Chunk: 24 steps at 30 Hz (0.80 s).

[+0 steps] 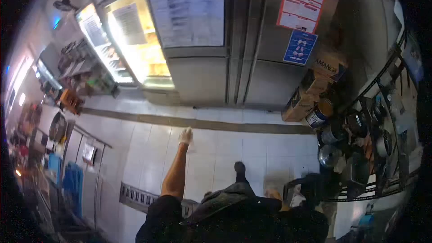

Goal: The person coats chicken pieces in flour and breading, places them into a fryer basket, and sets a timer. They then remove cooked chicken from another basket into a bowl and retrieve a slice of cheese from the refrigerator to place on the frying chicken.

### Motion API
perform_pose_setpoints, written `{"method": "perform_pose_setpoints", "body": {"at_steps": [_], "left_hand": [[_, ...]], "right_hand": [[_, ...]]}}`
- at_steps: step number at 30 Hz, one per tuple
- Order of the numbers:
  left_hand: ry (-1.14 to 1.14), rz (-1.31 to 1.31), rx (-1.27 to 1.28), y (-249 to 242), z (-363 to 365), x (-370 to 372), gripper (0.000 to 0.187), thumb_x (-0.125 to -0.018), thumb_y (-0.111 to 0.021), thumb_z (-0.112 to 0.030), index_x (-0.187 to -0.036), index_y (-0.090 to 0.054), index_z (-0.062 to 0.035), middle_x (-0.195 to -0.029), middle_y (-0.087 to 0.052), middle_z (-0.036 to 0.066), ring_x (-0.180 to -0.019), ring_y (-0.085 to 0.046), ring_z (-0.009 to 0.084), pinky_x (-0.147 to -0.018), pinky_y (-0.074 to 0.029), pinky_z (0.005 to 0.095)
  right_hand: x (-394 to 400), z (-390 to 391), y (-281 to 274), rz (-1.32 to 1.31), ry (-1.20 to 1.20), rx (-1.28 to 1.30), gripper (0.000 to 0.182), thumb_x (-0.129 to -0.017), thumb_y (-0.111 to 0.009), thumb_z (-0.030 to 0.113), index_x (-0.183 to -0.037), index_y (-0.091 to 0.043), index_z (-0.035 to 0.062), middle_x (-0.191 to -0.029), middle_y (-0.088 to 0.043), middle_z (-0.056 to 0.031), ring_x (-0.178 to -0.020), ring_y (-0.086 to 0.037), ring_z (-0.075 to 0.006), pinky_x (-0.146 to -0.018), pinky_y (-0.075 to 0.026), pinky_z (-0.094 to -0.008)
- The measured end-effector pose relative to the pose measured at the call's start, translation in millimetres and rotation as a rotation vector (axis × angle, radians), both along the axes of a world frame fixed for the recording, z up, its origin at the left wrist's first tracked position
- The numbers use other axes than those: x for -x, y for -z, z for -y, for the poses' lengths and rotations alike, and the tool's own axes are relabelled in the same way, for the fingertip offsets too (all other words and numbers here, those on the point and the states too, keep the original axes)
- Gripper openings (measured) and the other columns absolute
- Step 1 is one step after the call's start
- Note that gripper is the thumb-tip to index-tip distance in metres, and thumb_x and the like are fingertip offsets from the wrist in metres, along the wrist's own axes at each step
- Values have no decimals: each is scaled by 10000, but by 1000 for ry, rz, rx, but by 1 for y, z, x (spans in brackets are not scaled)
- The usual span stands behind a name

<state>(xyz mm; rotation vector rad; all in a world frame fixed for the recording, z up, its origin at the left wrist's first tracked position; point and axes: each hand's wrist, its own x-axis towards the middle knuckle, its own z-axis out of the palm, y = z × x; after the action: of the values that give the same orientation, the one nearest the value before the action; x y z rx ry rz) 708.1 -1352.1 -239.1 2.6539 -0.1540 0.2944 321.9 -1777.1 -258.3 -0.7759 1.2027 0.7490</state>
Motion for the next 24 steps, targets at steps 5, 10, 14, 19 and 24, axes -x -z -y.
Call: {"method": "perform_pose_setpoints", "body": {"at_steps": [5, 10, 14, 19, 24], "left_hand": [[190, -107, 416, -248, 198, -205, 471, -734, -557, -427, -1106, -548, -137, -1077, -561, 187, -985, -541, 325, -812, -435, 406], [-128, 168, 369, -329, 323, -361, 651, -690, -630, -463, -1159, -457, -46, -1169, -480, 146, -1038, -494, 316, -844, -425, 385], [-494, 236, 343, -365, 380, -400, 628, -694, -627, -494, -1064, -464, -13, -1092, -494, 147, -996, -510, 312, -841, -426, 382], [-710, 88, 214, -349, 394, -434, 625, -662, -679, -484, -1042, -462, -37, -1126, -492, 117, -977, -542, 269, -807, -453, 357], [-622, 280, 419, -369, 394, -412, 587, -596, -747, -419, -954, -519, -13, -885, -611, 149, -905, -592, 295, -777, -470, 373]], "right_hand": [[-67, 111, 39, -250, 290, -374, 409, -816, -466, 356, -1020, -508, 3, -882, -582, -149, -819, -550, -256, -689, -441, -392], [-150, 208, 63, -488, 507, -809, 516, -805, -457, 440, -1099, -501, 18, -956, -583, -145, -915, -540, -255, -776, -421, -395], [-176, 266, 82, -775, 662, -1131, 603, -796, -450, 508, -1162, -495, 31, -1014, -583, -143, -992, -532, -253, -846, -405, -397], [-104, 263, 95, -1139, 917, -1756, 571, -786, -481, 498, -1136, -512, 48, -956, -600, -132, -922, -556, -247, -801, -421, -416], [-63, 229, 104, -1255, 1199, -2693, 532, -773, -520, 486, -1104, -534, 70, -884, -621, -118, -835, -586, -239, -745, -441, -440]]}}
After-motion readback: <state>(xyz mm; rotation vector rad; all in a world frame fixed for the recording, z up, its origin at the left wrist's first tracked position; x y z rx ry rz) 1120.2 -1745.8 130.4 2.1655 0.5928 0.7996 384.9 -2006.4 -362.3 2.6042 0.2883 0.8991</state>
